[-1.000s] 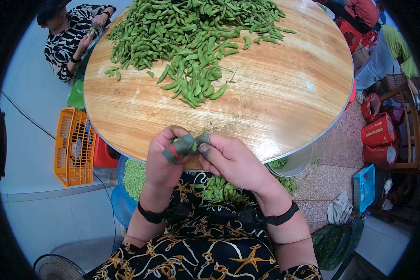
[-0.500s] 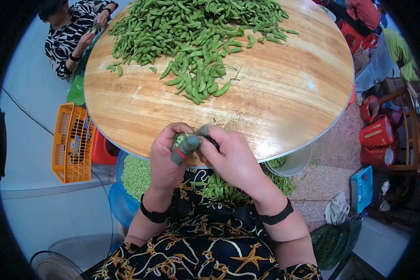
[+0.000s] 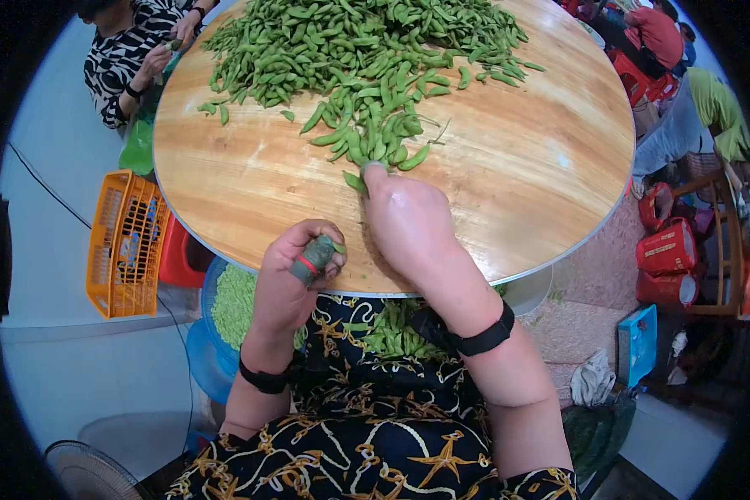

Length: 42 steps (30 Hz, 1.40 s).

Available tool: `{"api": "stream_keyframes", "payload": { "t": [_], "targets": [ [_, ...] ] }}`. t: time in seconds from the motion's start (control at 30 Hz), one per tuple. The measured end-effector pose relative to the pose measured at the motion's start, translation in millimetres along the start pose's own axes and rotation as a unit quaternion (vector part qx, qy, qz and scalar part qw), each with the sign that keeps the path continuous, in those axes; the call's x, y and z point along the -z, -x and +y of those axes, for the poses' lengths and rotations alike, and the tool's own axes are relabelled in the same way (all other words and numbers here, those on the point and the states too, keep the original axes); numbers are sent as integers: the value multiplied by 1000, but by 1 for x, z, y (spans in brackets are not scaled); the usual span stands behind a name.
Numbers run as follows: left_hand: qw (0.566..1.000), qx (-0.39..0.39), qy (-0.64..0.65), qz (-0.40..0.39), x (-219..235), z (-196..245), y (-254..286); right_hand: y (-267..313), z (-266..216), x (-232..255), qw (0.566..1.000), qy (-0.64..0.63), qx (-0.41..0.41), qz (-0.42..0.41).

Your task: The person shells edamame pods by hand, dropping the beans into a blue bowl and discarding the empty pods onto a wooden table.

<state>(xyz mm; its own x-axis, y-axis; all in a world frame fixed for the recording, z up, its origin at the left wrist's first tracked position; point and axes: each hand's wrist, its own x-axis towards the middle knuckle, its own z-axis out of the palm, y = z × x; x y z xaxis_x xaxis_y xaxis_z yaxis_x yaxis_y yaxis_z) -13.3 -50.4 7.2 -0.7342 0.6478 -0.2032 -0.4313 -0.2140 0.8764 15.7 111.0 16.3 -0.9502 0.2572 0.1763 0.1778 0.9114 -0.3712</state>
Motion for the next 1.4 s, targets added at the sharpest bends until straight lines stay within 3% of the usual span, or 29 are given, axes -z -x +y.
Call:
{"api": "stream_keyframes", "payload": {
  "t": [0.1, 0.17, 0.3, 0.37, 0.47, 0.6, 0.63, 0.67, 0.7, 0.73, 0.77, 0.8, 0.87, 0.93, 1.07, 1.2, 1.3, 1.37, 1.4],
  "targets": [
    [999, 22, 37, -31, 1, -2, 1, 8, 2, 1, 1000, -11, 5, 12],
    [997, -4, -37, -68, 2, -9, 1, 13, 3, 5, 1000, -12, 3, 10],
    [995, -9, -66, -71, -4, -14, 4, 19, 6, 2, 997, -72, -31, 23],
    [984, -36, -161, -60, -13, -11, 8, 16, 3, 2, 994, -93, 19, 49],
    [965, -20, -241, -104, -14, 4, 14, 6, 7, 0, 999, -51, -8, 5],
    [988, 8, -140, -58, 4, -2, 11, 14, 29, -3, 976, -201, 30, 78],
    [996, 2, -79, -48, 3, -3, 8, 19, 26, 7, 910, -408, -66, -7],
    [999, -5, -18, -38, 1, -3, 5, 24, 24, 19, 787, -589, -159, -92],
    [999, -5, -19, -38, -3, -1, 3, 28, 24, 32, 732, -640, -161, -172],
    [995, 29, 82, -55, -9, 2, 0, 33, 23, 30, 731, -641, -161, -170],
    [979, 63, 181, -73, -13, 4, -2, 37, 21, 27, 672, -689, -170, -210],
    [979, 64, 180, -75, -13, 0, -4, 42, 17, 25, 609, -732, -179, -249],
    [979, 27, 174, -101, -9, -10, -7, 47, 10, 27, 607, -731, -180, -257],
    [986, 8, 151, -74, -10, -7, -6, 51, 7, 29, 710, -657, -119, -224],
    [998, -47, 46, 19, -16, -7, -6, 55, 8, 31, 698, -672, -94, -230],
    [991, -130, -28, 19, -21, -13, -8, 55, 10, 24, 730, -640, -95, -220],
    [991, -109, -70, 36, -24, -14, -6, 55, 11, 23, 706, -667, -110, -209],
    [993, -84, 53, -60, -27, -10, -4, 56, 12, 27, 598, -740, -170, -257],
    [993, -83, 52, -60, -26, -8, -4, 56, 12, 29, 597, -741, -170, -257]
  ]
}}
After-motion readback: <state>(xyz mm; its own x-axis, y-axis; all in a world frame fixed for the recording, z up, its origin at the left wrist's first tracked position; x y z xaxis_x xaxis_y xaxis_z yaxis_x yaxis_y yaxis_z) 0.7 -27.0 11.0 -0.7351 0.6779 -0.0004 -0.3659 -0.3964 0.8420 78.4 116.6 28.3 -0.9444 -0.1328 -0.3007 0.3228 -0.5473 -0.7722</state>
